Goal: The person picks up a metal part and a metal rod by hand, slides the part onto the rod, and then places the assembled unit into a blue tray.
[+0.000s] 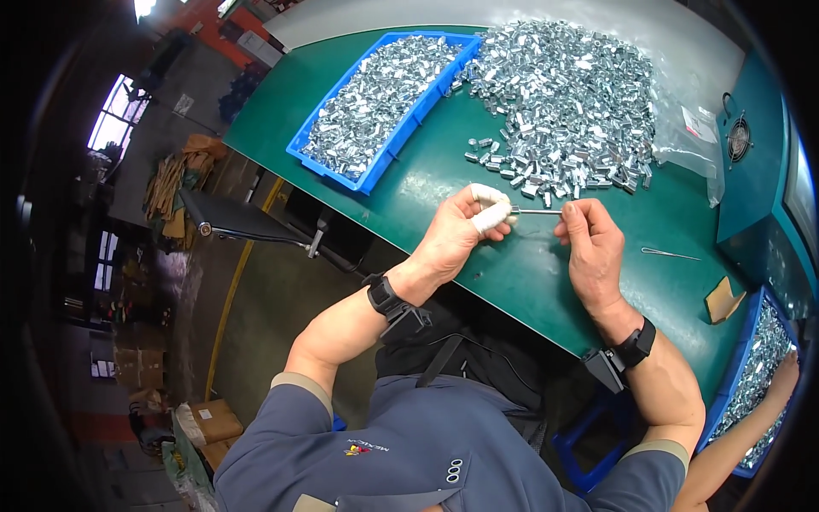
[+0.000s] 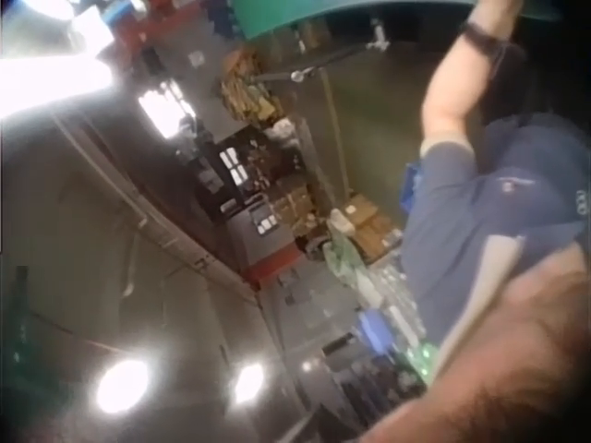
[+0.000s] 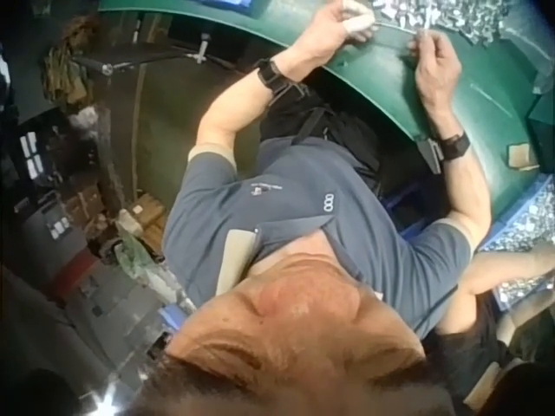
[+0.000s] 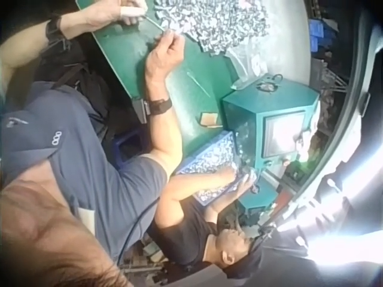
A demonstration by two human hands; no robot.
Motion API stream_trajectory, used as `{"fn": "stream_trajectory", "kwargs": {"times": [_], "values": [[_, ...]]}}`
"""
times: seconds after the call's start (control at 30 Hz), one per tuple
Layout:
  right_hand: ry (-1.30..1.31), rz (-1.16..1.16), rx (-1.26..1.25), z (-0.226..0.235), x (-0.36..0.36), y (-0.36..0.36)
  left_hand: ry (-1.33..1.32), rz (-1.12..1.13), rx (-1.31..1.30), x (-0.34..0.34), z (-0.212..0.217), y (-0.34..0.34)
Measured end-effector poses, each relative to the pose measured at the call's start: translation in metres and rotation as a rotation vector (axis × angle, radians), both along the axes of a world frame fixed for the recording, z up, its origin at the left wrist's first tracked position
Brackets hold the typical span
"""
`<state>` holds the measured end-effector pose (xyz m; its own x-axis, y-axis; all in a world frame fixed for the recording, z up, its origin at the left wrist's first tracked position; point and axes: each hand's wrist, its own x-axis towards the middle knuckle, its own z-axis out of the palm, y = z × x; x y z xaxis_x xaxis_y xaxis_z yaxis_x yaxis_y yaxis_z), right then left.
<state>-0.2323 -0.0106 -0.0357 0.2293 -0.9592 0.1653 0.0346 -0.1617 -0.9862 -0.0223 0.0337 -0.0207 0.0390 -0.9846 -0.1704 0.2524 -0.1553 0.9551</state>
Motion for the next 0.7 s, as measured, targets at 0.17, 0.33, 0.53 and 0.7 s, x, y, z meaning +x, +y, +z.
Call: {"fn": "stream_trajectory", "kwargs": {"times": [0.17,0.33,0.53,0.7], "values": [[0.183,-0.063,-0.042,-0.009,-0.005,-0.002,0.011,-0.035,-0.174,-0.011,-0.015,0.005],[0.18,0.04,-0.005,-0.016,-0.016,-0.003,-0.056,-0.054,-0.292,-0.017,-0.039,-0.003],[0.288,0.141,-0.067,-0.016,-0.007,0.006,-0.228,-0.126,-0.312,-0.013,-0.016,0.016],[0.262,0.154,0.031,-0.006,-0.003,0.005,-0.202,-0.108,-0.329,-0.011,-0.017,0.013]]}}
